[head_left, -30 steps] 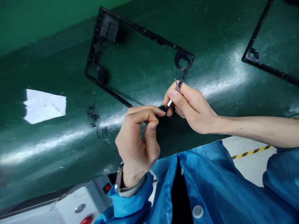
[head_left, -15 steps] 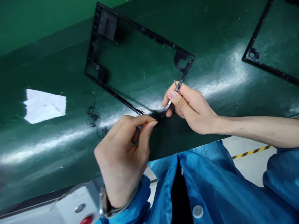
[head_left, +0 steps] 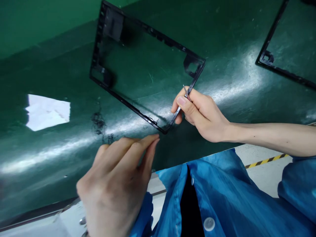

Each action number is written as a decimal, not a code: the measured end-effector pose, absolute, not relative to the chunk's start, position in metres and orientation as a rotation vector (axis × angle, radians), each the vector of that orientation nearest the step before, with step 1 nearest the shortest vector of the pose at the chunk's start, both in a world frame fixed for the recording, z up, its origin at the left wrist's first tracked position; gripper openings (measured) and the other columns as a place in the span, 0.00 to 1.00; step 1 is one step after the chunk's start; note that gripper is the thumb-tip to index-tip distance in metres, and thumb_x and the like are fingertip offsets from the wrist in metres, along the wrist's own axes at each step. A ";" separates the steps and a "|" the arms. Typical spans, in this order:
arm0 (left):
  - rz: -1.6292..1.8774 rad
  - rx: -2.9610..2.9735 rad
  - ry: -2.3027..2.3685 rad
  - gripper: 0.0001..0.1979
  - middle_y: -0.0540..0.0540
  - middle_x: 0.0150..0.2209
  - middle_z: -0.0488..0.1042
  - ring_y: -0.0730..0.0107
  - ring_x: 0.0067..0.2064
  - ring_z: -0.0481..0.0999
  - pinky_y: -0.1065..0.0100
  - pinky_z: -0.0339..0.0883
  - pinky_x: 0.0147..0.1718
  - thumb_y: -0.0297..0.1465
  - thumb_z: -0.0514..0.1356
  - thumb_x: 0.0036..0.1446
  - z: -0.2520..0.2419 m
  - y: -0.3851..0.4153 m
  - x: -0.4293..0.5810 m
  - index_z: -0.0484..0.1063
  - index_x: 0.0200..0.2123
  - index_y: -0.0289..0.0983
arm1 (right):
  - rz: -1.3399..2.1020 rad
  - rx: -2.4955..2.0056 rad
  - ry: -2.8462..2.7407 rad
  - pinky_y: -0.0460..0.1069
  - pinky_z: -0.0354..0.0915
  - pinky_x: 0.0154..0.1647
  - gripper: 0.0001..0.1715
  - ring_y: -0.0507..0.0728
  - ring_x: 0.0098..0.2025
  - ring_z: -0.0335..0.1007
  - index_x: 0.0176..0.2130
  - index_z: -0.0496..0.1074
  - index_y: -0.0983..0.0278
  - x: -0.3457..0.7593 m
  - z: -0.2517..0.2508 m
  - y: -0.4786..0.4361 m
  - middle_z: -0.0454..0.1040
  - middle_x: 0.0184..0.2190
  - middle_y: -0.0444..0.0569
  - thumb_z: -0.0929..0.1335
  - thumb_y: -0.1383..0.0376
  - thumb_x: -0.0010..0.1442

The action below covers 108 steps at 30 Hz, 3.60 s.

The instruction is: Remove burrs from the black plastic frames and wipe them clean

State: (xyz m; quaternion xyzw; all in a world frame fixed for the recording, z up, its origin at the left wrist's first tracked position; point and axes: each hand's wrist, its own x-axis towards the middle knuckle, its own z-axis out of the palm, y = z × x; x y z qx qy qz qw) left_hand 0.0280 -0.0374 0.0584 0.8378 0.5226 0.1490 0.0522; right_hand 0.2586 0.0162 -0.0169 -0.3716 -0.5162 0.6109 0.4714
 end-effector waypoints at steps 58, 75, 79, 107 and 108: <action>0.720 2.340 1.229 0.07 0.51 0.39 0.79 0.71 0.37 0.82 0.66 0.78 0.35 0.26 0.65 0.75 0.025 0.010 0.069 0.77 0.45 0.46 | 1.380 -0.940 -1.508 0.43 0.72 0.48 0.21 0.45 0.38 0.76 0.53 0.75 0.68 0.265 -0.012 0.015 0.80 0.39 0.42 0.60 0.57 0.89; 0.799 2.328 1.235 0.10 0.54 0.35 0.77 0.72 0.36 0.79 0.67 0.75 0.36 0.24 0.67 0.70 0.020 0.010 0.068 0.74 0.39 0.45 | 1.445 -0.888 -1.466 0.41 0.73 0.45 0.21 0.43 0.35 0.76 0.54 0.74 0.68 0.264 -0.013 0.016 0.82 0.39 0.41 0.60 0.56 0.89; 0.741 2.273 1.276 0.11 0.52 0.37 0.79 0.67 0.38 0.81 0.60 0.78 0.38 0.24 0.65 0.70 0.022 0.008 0.065 0.76 0.41 0.49 | 1.479 -0.909 -1.406 0.42 0.73 0.45 0.22 0.43 0.32 0.75 0.55 0.74 0.68 0.263 -0.014 0.015 0.80 0.35 0.39 0.62 0.53 0.88; 1.010 2.172 1.379 0.09 0.52 0.41 0.83 0.69 0.38 0.82 0.61 0.75 0.34 0.28 0.70 0.73 0.017 -0.004 0.058 0.83 0.51 0.50 | 1.521 -0.925 -1.292 0.41 0.71 0.42 0.22 0.43 0.31 0.75 0.57 0.75 0.68 0.258 -0.018 0.014 0.74 0.27 0.34 0.63 0.53 0.87; 1.021 2.207 1.365 0.11 0.52 0.43 0.85 0.68 0.40 0.84 0.60 0.77 0.35 0.28 0.72 0.72 0.018 -0.003 0.058 0.85 0.51 0.52 | 1.522 -0.925 -1.299 0.42 0.71 0.42 0.22 0.43 0.31 0.75 0.57 0.75 0.68 0.258 -0.018 0.014 0.73 0.27 0.34 0.63 0.53 0.88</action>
